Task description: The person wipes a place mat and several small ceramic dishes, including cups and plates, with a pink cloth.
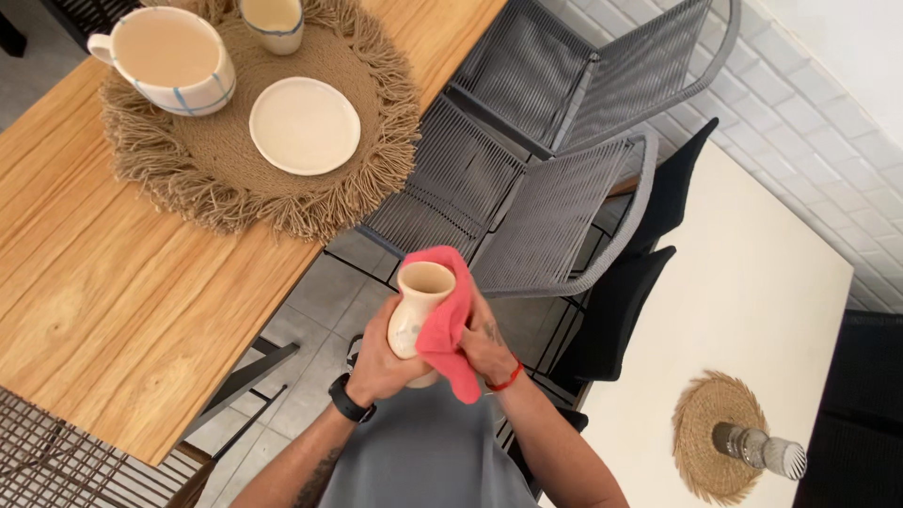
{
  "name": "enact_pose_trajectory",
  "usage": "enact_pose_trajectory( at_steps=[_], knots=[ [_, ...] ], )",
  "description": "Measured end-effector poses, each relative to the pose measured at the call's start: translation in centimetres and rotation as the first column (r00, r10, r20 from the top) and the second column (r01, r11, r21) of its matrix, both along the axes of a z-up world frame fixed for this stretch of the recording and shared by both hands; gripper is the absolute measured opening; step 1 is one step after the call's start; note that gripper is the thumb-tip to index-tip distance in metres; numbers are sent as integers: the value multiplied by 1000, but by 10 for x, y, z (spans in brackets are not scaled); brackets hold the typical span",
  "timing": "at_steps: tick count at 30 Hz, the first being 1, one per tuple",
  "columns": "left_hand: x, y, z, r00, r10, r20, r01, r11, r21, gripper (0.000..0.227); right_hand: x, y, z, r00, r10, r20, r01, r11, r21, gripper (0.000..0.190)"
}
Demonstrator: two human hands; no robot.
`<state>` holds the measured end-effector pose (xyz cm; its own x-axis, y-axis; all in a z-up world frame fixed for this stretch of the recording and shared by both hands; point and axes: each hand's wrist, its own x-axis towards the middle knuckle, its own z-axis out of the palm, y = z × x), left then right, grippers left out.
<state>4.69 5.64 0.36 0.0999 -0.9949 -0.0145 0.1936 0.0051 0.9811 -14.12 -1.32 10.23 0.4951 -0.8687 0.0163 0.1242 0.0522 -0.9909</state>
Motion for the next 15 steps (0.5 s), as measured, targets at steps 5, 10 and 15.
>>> enact_pose_trajectory(
  at_steps=[5,10,15],
  knots=[
    [16,-18,26,946,-299,-128,303,953,12,72,7,-27,-44,857,222,465,-305,946,111,144],
    [17,-24,9,716,-413,-563,505,863,9,66,0,-49,-81,696,282,660,-498,852,162,192],
    [18,-24,-28,968,-249,43,251,966,-60,107,-39,-55,-89,963,141,230,-139,990,-24,178]
  ],
)
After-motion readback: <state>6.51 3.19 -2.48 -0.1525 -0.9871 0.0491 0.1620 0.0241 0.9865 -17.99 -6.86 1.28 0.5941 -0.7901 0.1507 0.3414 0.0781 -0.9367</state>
